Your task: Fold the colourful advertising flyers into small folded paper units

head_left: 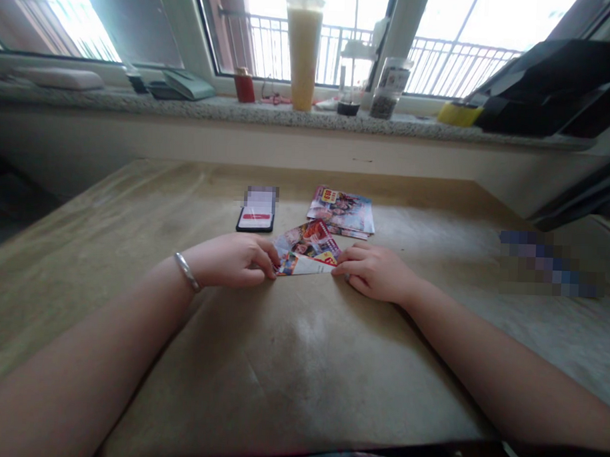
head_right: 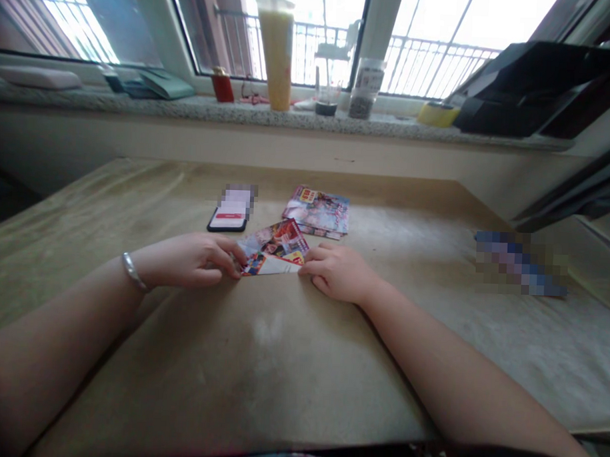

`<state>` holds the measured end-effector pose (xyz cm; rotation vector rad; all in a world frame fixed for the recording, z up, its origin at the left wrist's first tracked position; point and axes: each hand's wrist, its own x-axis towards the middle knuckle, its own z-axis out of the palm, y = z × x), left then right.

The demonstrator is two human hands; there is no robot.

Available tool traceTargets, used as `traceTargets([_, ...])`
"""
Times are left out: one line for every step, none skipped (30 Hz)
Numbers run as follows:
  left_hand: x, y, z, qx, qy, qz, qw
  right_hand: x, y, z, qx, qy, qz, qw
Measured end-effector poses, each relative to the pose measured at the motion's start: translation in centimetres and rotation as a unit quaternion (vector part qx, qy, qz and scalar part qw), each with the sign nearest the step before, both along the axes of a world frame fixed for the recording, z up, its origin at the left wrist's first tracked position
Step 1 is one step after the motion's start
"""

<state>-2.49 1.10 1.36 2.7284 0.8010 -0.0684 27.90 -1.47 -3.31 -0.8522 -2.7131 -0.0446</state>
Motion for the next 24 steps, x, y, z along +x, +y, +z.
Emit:
traceTargets([-0.1, 0.1, -0.1, -0.001, -0.003, -0.001, 1.0, 0.0, 0.0, 0.0, -0.001, 0.002, 0.0, 1.0])
traceTargets([-0.1, 0.1, -0.1, 0.001, -0.006, -0.002, 1.0, 0.0, 0.0, 0.0, -0.002, 0.006, -0.002, 1.0])
traceTargets([-0.1, 0.1, -0.2, 0.006, -0.01, -0.004, 1.0, 0.0, 0.1, 0.0, -0.004, 0.01, -0.003, 1.0])
traceTargets([0.0, 0.0, -0.4, 0.014, -0.014, -0.006, 1.0, -0.1, 0.1, 0.0, -0.007, 0.012, -0.005, 1.0])
traceTargets([0.1, 0.0, -0.5, 0.027, -0.019, -0.008, 0.999, -0.2, 0.1, 0.0, -0.009, 0.013, -0.005, 1.0])
traceTargets([0.3, -0.2, -0.7, 0.04, -0.023, -0.014, 0.999, -0.4, 0.1, 0.1, -0.01, 0.013, -0.004, 1.0])
traceTargets([0.6, -0.3, -0.8, 0.058, -0.029, -0.018, 0.998, -0.6, 0.0, 0.1, -0.008, 0.012, -0.003, 1.0])
traceTargets([0.9, -0.5, -1.0, 0.079, -0.036, -0.024, 0.996, -0.8, 0.0, 0.2, -0.005, 0.009, -0.001, 1.0])
traceTargets([1.2, -0.6, -1.3, 0.098, -0.044, -0.029, 0.994, -1.1, -0.1, 0.2, 0.0, 0.009, -0.002, 1.0])
traceTargets([1.6, -0.8, -1.5, 0.116, -0.051, -0.035, 0.991, -1.4, -0.2, 0.2, 0.005, 0.01, -0.003, 1.0])
traceTargets([2.0, -1.0, -1.8, 0.134, -0.058, -0.039, 0.988, -1.6, -0.3, 0.1, 0.007, 0.009, -0.002, 1.0])
traceTargets([2.4, -1.1, -2.0, 0.154, -0.063, -0.045, 0.985, -1.9, -0.4, 0.0, 0.009, 0.009, -0.002, 1.0])
traceTargets([2.7, -1.2, -2.3, 0.166, -0.061, -0.055, 0.983, -2.1, -0.5, -0.1, 0.009, 0.012, -0.003, 1.0])
traceTargets([3.0, -1.3, -2.5, 0.173, -0.059, -0.068, 0.981, -2.3, -0.5, -0.2, 0.008, 0.016, -0.004, 1.0])
traceTargets([3.3, -1.4, -2.7, 0.177, -0.056, -0.064, 0.981, -2.4, -0.6, -0.3, 0.006, 0.017, -0.008, 1.0])
traceTargets([3.4, -1.4, -2.9, 0.182, -0.057, -0.056, 0.98, -2.6, -0.7, -0.4, 0.003, 0.02, -0.012, 1.0])
traceTargets([3.5, -1.4, -3.0, 0.184, -0.059, -0.051, 0.98, -2.7, -0.7, -0.5, 0.0, 0.021, -0.016, 1.0])
traceTargets([3.5, -1.4, -3.1, 0.184, -0.061, -0.044, 0.98, -2.7, -0.7, -0.5, -0.002, 0.022, -0.018, 1.0])
traceTargets([3.5, -1.3, -3.1, 0.182, -0.062, -0.04, 0.98, -2.8, -0.7, -0.4, -0.002, 0.02, -0.018, 1.0])
traceTargets([3.4, -1.2, -3.0, 0.178, -0.063, -0.04, 0.981, -2.8, -0.7, -0.4, -0.001, 0.017, -0.017, 1.0])
traceTargets([3.3, -1.1, -3.0, 0.171, -0.062, -0.042, 0.982, -2.7, -0.7, -0.3, 0.003, 0.014, -0.016, 1.0])
traceTargets([3.2, -1.1, -2.8, 0.163, -0.062, -0.044, 0.984, -2.7, -0.7, -0.3, 0.007, 0.01, -0.017, 1.0])
traceTargets([3.1, -1.0, -2.7, 0.154, -0.063, -0.046, 0.985, -2.6, -0.7, -0.2, 0.011, 0.008, -0.018, 1.0])
traceTargets([2.9, -0.9, -2.6, 0.143, -0.066, -0.046, 0.986, -2.4, -0.6, -0.1, 0.014, 0.006, -0.019, 1.0])
